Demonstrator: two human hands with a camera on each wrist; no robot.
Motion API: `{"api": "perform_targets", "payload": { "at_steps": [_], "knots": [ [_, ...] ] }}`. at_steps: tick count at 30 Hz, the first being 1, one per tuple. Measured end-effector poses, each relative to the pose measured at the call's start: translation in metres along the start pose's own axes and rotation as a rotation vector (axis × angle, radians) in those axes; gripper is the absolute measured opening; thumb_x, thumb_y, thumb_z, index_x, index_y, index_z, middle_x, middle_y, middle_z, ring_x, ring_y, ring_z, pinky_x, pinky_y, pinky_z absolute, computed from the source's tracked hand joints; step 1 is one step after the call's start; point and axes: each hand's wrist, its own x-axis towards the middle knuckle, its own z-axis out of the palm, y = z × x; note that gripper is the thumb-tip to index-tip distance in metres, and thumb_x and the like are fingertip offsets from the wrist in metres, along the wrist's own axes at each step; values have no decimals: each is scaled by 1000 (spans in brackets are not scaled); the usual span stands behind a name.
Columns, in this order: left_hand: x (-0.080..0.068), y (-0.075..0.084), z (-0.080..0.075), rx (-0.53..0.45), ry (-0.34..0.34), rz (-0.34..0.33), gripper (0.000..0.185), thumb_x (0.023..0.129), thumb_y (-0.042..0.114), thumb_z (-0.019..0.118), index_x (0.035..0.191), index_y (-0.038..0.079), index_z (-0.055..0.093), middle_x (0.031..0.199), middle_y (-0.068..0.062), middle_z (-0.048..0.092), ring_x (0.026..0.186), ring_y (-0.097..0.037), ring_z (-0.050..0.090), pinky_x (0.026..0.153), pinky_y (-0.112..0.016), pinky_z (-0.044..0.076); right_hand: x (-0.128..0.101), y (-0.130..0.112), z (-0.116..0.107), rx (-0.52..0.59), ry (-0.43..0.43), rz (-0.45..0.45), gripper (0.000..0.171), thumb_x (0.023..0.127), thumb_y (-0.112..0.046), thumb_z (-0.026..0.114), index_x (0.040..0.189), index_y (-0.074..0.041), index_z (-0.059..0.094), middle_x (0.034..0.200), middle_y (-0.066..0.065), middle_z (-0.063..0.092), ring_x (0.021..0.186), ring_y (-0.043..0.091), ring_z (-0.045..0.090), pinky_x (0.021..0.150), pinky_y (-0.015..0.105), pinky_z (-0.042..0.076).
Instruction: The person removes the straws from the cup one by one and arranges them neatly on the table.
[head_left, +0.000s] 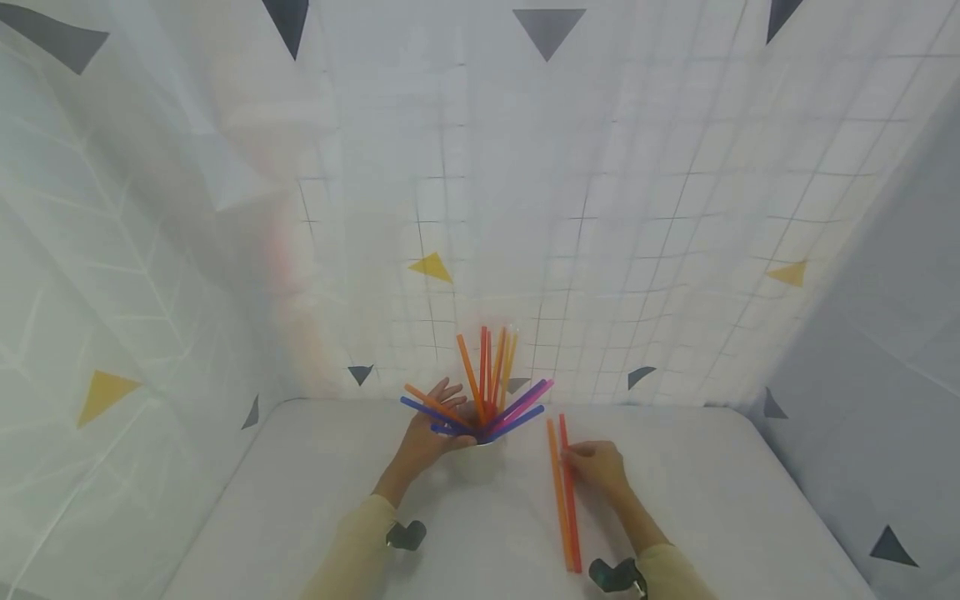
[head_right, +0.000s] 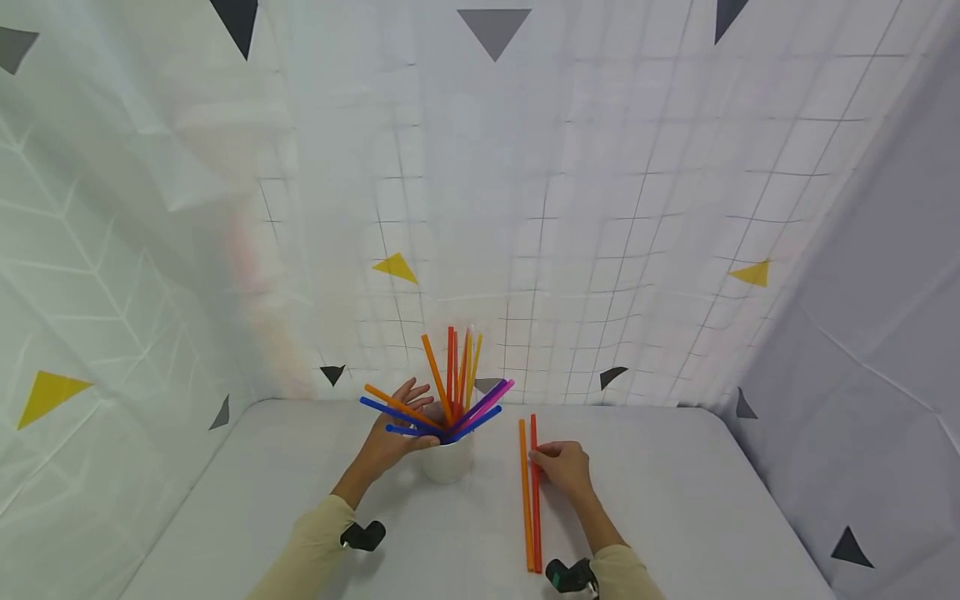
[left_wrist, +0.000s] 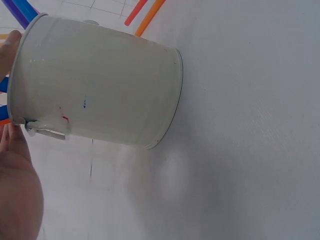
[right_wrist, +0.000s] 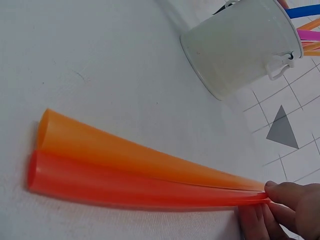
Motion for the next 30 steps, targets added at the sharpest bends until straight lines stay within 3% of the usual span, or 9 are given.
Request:
{"api": "perform_targets", "payload": {
  "at_steps": [7,11,15,23,30],
  "knots": [
    [-1,1,1,10,0,-5,104,74,34,84,155,29,19,147,12,45,131,-10,47,107,-46,39,-4,-3,1,-5,-3,7,39,88,-28,72,112,2,69,97,9,71,85,21,67,76,38,58],
    [-2,3,1,25,-3,11,104,74,38,83,155,25,18,148,2,46,131,-13,48,107,-48,39,-5,-4,2,-19,6,6,36,88,-26,71,111,2,69,95,9,71,82,20,66,74,38,59],
    [-1,4,1,53,-3,28,104,74,42,81,155,22,18,148,2,46,131,-14,48,107,-47,39,-5,-3,3,-24,23,9,32,90,-25,68,110,0,70,88,6,70,80,19,64,75,38,58],
    [0,4,1,44,-9,44,104,74,37,82,155,20,18,148,-4,46,132,-18,48,106,-49,39,-2,2,-1,20,7,22,30,95,-37,60,90,-9,71,76,3,65,73,19,61,66,30,52],
    [-1,6,1,13,-9,19,103,75,32,83,155,24,18,149,2,45,132,-16,48,106,-47,40,-7,-12,-10,160,34,-78,29,95,-33,63,111,-9,70,96,6,70,87,19,68,79,36,58]
  ]
}}
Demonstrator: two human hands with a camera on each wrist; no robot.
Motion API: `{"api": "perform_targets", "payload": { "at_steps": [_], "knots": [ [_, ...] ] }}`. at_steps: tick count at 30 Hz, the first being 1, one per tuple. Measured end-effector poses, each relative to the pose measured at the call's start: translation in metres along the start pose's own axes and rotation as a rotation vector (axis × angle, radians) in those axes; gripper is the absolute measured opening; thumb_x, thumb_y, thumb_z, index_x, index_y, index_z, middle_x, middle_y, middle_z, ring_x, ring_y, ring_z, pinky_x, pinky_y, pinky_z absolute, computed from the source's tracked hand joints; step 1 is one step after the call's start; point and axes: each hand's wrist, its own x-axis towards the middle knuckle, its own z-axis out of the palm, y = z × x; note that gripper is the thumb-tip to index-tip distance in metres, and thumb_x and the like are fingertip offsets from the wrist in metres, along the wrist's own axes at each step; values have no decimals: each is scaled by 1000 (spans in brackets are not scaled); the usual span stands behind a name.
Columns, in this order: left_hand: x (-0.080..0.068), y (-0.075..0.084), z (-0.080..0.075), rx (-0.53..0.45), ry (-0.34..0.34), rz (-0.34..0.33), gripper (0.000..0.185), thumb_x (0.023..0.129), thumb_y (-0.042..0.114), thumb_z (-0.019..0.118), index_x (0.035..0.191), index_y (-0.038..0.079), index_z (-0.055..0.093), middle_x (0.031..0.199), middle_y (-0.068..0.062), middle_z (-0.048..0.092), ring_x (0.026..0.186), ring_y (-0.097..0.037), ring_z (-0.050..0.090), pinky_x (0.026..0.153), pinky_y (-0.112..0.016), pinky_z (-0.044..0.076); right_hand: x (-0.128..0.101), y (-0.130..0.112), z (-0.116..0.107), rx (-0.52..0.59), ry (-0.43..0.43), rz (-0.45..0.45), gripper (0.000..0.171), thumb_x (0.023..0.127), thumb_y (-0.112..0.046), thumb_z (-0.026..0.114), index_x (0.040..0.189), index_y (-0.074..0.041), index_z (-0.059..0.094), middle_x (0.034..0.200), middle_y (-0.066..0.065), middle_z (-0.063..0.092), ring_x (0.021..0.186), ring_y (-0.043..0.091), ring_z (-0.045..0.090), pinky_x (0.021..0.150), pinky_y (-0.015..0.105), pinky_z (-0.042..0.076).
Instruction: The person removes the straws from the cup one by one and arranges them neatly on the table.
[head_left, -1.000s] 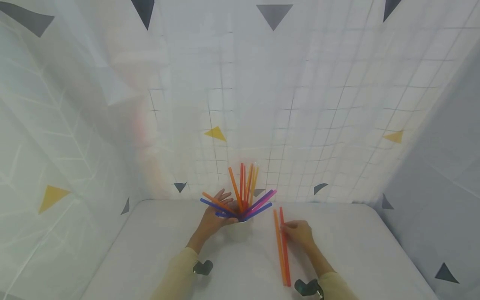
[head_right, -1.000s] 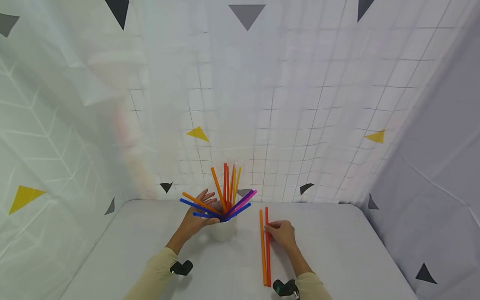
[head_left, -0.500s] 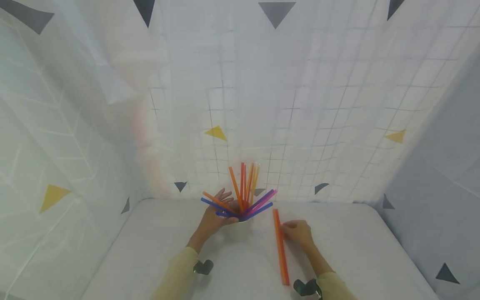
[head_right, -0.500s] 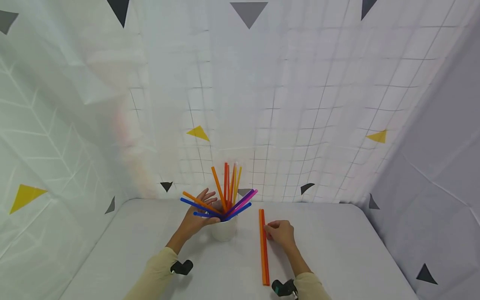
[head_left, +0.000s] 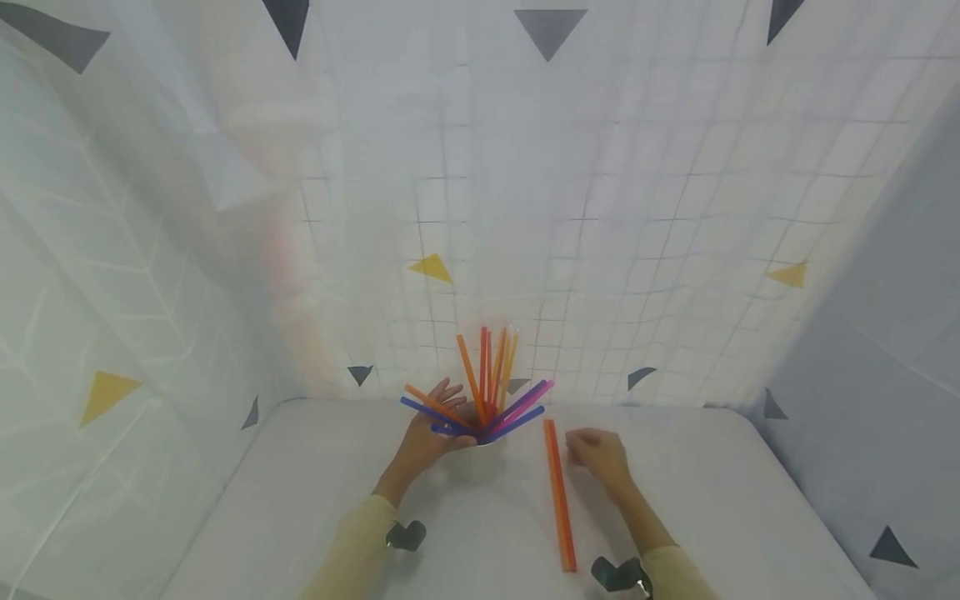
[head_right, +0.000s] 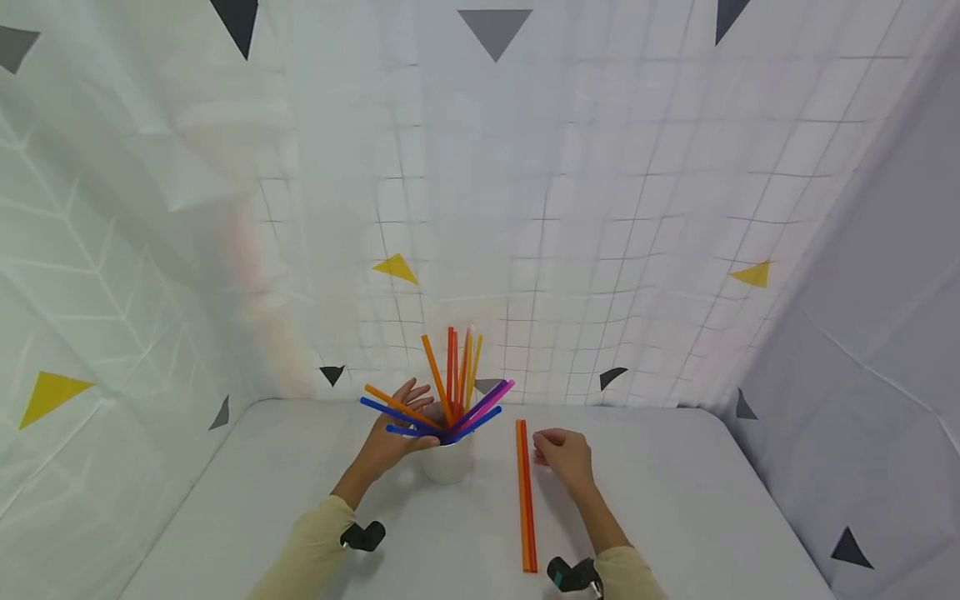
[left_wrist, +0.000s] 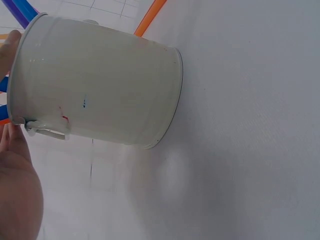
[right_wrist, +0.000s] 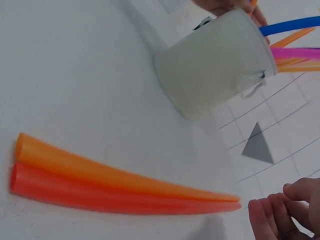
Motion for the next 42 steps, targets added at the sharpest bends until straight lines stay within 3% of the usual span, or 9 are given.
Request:
{"api": "perform_targets", "payload": {
  "at_steps": [4,9,20,25,37,42],
  "knots": [
    [0,-1,-1,-5,6,0,103,75,33,83,155,25,19,148,7,45,131,-15,48,105,-46,41,-2,-20,-1,71,-5,-70,32,95,-32,65,118,-11,68,109,7,70,94,19,69,85,40,56],
    [1,-2,-3,-2,6,3,104,74,33,83,155,24,19,148,7,46,131,-15,49,105,-47,42,-5,-48,2,133,-13,-158,32,93,-34,67,117,-13,68,111,6,70,97,21,70,85,38,56],
    [4,-8,-4,-19,12,-10,103,75,30,84,155,29,18,148,8,45,131,-14,48,105,-47,41,-12,-88,15,292,-107,-204,26,91,-17,70,116,-9,69,107,8,71,98,24,69,80,32,58],
    [6,-12,-4,-14,15,-10,104,74,31,84,154,32,18,147,10,45,132,-14,48,106,-48,40,-13,-95,23,282,-109,-217,24,90,-14,71,114,-9,70,104,6,72,97,23,69,83,34,57],
    [8,-14,-5,5,-4,8,107,73,36,84,155,27,17,149,-2,45,131,-14,48,107,-49,38,-15,-100,40,203,-64,-227,17,86,-19,76,103,-17,74,96,-2,73,94,17,69,84,40,57],
    [7,-13,-5,-16,0,-5,106,73,33,85,155,29,17,149,4,45,131,-12,48,107,-48,39,-14,-101,42,184,-40,-230,16,85,-20,77,100,-18,74,94,-3,73,93,16,69,84,41,57]
  ]
}}
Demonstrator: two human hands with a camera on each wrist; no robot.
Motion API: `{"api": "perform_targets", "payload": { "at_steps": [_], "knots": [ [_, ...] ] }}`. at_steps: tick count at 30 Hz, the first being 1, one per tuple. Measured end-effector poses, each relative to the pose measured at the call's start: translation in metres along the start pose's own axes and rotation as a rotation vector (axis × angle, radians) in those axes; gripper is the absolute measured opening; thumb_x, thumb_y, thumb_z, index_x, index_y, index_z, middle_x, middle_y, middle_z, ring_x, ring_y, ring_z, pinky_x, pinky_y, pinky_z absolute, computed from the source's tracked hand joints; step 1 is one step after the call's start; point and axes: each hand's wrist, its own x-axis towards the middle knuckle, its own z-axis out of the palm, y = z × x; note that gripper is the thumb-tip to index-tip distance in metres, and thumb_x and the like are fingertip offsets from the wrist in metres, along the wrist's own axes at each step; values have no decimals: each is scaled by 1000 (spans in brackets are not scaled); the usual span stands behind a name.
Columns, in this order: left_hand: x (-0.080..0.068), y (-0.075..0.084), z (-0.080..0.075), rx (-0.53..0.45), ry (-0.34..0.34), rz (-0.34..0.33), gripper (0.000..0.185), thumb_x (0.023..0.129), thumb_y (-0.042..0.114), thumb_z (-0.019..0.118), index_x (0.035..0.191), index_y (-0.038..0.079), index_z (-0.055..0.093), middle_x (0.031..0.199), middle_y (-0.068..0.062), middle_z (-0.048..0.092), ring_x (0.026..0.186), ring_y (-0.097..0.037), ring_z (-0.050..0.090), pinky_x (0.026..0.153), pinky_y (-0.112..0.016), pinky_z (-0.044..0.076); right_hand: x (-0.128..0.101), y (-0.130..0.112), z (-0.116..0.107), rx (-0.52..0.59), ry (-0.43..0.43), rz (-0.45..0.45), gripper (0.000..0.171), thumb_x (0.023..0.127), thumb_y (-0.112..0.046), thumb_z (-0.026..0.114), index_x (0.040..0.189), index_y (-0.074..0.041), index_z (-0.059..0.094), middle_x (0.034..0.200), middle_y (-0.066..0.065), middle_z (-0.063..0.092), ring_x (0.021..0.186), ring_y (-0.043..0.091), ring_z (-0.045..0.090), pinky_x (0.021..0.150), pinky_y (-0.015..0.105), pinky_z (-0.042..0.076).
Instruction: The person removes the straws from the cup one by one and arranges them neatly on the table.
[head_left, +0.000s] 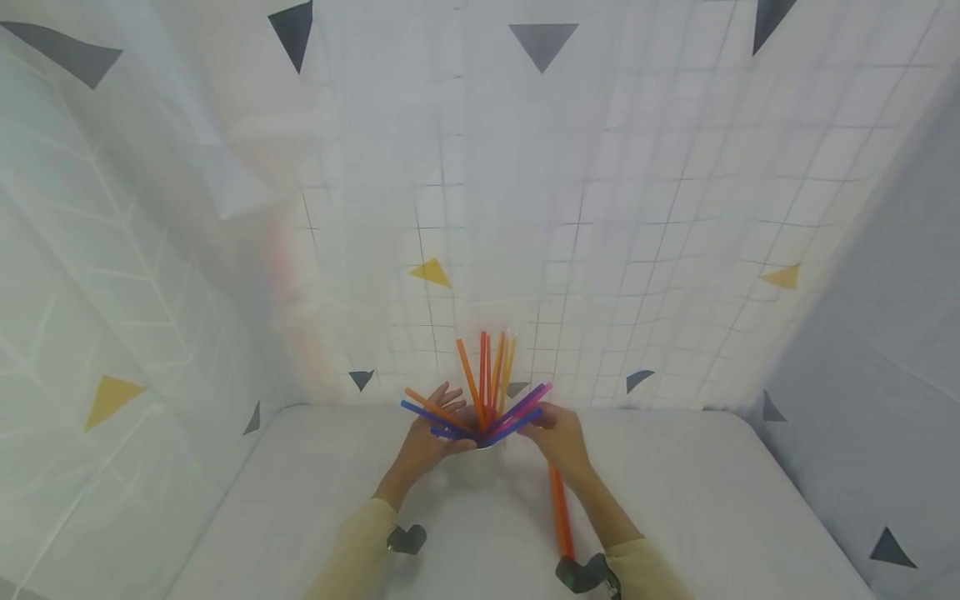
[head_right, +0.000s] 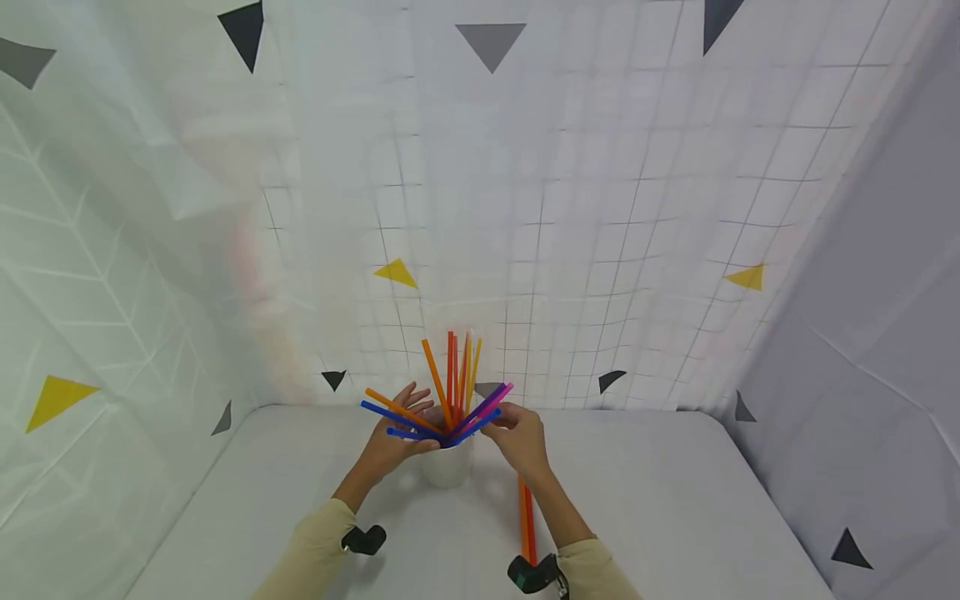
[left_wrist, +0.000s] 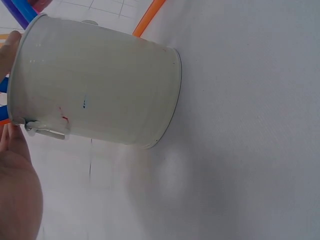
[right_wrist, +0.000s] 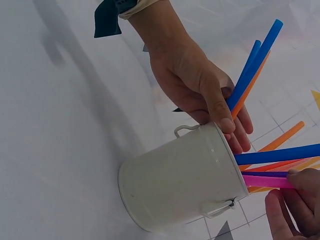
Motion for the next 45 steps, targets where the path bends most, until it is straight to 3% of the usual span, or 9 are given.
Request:
{"api": "perform_targets", "payload": {
  "at_steps": [8,13,18,25,33,45],
  "knots": [
    [1,-1,1,-34,-5,27,105,74,29,85,155,27,17,150,-8,44,132,-15,48,106,-50,40,0,-1,-1,-16,12,-15,17,84,-25,78,99,-18,74,94,-4,73,95,18,68,86,44,56],
    [2,-1,1,-20,1,51,105,75,28,85,155,26,17,150,-3,44,131,-17,48,106,-50,40,1,3,-1,-33,18,-18,17,86,-29,77,101,-21,74,97,-6,73,97,16,68,86,43,56],
    [2,0,0,-17,-1,62,107,74,29,85,156,24,16,150,-11,43,132,-19,48,106,-51,40,2,4,-3,-28,19,-35,17,86,-27,76,102,-21,73,98,-7,73,98,16,68,86,41,56],
    [1,1,0,-14,7,43,107,73,31,85,155,25,17,149,0,45,131,-17,49,107,-49,39,4,-3,-9,-10,37,-48,18,87,-25,75,102,-17,71,98,-3,72,98,17,68,86,42,56],
    [1,-1,0,-39,-3,19,107,73,30,85,155,28,17,148,8,44,131,-13,48,107,-46,40,4,-15,-18,-5,69,-16,19,90,-25,72,109,-23,69,104,-6,70,104,13,65,90,40,54],
    [2,0,-1,-12,3,30,106,74,31,85,155,25,18,148,6,46,131,-14,49,106,-46,40,2,-42,-34,93,161,-174,35,88,-42,71,117,-24,66,113,-9,69,106,8,65,89,26,53]
  ]
}}
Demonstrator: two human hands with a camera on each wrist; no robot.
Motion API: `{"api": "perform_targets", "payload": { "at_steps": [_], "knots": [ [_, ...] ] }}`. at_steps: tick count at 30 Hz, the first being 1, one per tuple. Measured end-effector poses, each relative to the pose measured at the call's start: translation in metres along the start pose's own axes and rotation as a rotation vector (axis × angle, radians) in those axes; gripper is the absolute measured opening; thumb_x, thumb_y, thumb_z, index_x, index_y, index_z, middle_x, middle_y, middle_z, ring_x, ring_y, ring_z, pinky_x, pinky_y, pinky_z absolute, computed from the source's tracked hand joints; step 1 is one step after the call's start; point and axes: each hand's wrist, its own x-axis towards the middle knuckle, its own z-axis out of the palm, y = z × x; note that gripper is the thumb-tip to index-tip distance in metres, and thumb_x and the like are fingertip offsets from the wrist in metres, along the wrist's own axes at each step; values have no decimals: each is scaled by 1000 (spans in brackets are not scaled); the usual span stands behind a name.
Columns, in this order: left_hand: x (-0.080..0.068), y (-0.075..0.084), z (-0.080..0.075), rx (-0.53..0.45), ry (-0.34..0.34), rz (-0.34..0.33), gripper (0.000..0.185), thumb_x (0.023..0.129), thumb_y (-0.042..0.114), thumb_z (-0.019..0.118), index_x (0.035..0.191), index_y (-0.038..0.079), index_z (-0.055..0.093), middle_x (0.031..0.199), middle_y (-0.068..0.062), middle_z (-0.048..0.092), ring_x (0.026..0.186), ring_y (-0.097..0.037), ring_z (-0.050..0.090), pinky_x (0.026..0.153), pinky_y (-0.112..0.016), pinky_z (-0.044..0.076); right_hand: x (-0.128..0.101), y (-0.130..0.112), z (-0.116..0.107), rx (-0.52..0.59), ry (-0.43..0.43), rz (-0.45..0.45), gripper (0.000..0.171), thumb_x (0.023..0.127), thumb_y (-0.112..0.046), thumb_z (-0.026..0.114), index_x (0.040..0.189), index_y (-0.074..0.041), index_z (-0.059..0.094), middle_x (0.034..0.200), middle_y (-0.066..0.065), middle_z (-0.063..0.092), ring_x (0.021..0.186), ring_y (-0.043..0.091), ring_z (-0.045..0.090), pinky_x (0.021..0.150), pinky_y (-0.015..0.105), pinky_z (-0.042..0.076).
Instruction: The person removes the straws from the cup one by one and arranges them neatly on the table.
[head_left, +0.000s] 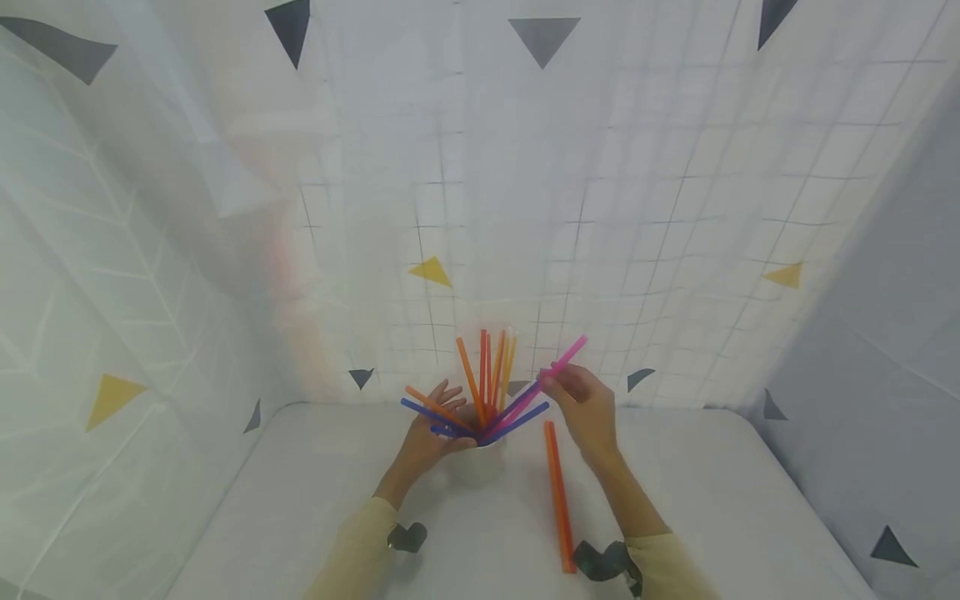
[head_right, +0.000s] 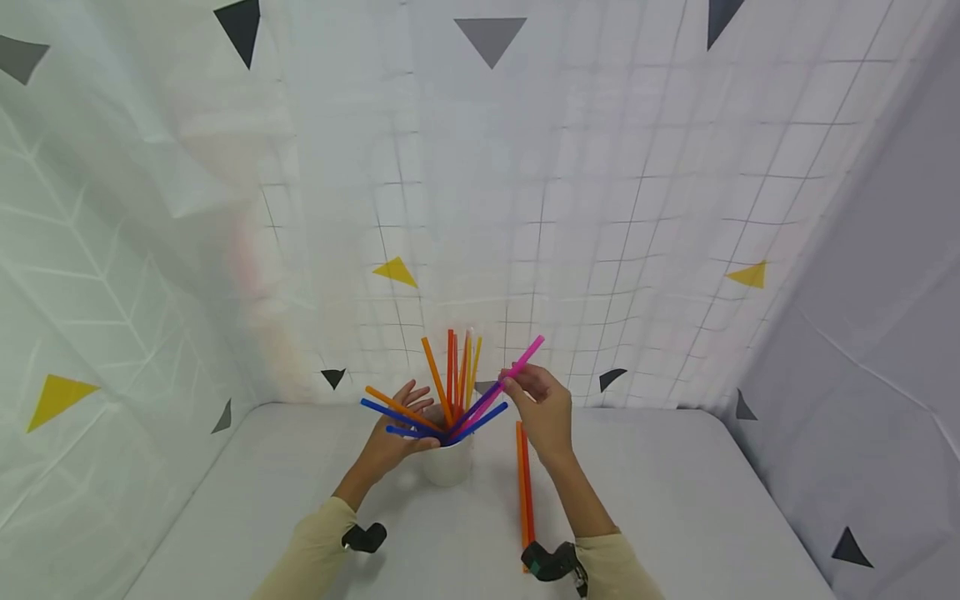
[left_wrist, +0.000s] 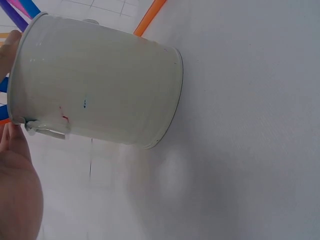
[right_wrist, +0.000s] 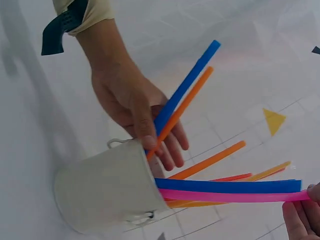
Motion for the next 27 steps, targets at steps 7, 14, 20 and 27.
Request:
{"api": "perform_targets", "payload": {
  "at_steps": [7,14,20,27],
  "knots": [
    [0,-1,0,8,3,18,106,73,35,84,155,23,18,148,3,46,131,-16,49,106,-48,39,0,-33,-17,33,78,-93,31,90,-32,71,115,-15,64,113,-3,70,107,10,64,90,24,52],
    [0,0,0,13,5,18,107,73,32,85,155,19,18,148,-8,45,131,-20,49,106,-52,38,-6,-68,-39,39,129,-217,31,92,-24,69,116,-5,65,112,1,70,106,15,65,89,26,53],
    [-1,5,1,24,11,13,105,74,26,85,155,17,18,148,-11,45,131,-22,49,107,-53,38,-1,-77,-56,65,176,-239,31,91,-23,70,116,-6,66,113,5,70,107,17,65,90,24,52],
    [-2,0,1,19,3,-2,105,74,34,84,155,20,18,149,-8,45,132,-18,48,108,-51,37,9,-46,-68,86,169,-80,43,88,-37,72,125,-16,65,119,8,67,107,14,65,90,20,50]
  ]
}}
